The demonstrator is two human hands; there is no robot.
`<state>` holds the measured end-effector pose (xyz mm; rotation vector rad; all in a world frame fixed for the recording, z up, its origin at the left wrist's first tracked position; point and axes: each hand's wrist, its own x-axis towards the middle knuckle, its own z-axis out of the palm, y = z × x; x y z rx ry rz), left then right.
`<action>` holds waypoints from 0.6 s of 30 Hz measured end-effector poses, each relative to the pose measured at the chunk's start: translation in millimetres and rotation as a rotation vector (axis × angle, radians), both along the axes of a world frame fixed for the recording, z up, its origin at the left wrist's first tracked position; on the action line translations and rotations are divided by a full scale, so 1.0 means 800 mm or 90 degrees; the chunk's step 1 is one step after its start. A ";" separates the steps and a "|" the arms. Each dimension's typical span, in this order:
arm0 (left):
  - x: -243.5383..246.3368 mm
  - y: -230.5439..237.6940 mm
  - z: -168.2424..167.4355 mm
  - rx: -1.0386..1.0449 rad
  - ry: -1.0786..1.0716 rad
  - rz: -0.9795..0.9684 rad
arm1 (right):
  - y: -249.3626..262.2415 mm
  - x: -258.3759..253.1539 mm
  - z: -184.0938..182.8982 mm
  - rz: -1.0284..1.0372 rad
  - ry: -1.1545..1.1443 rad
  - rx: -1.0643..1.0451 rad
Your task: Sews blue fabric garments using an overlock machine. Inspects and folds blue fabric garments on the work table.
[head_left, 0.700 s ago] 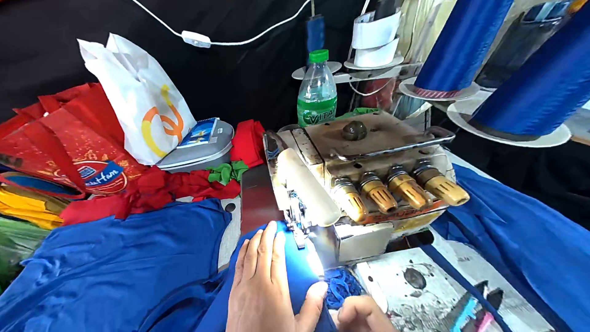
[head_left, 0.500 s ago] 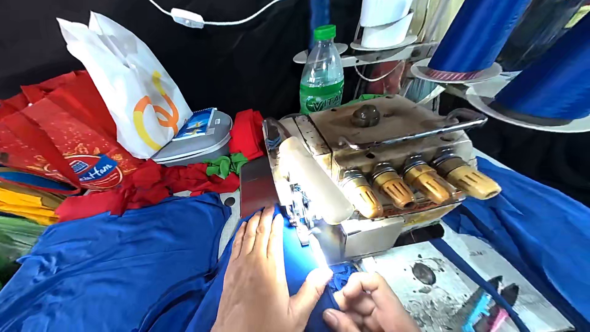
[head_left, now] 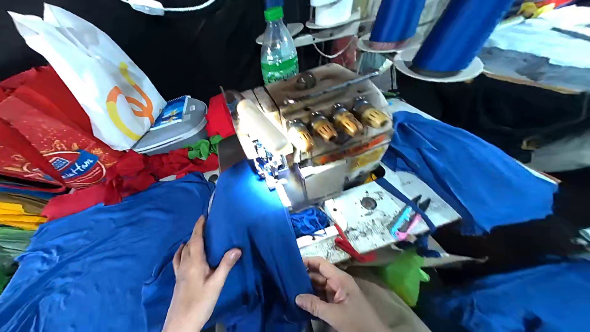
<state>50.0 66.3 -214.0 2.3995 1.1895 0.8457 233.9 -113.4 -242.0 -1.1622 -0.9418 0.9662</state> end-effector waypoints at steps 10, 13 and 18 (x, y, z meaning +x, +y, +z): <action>-0.064 0.020 0.066 0.341 0.044 -0.071 | -0.047 -0.002 -0.049 0.097 -0.046 0.055; -0.059 0.032 0.076 0.316 0.174 -0.077 | -0.044 -0.009 -0.066 0.116 -0.058 -0.038; -0.012 -0.062 0.020 0.261 0.135 -0.164 | -0.048 -0.014 -0.097 0.006 -0.125 -0.080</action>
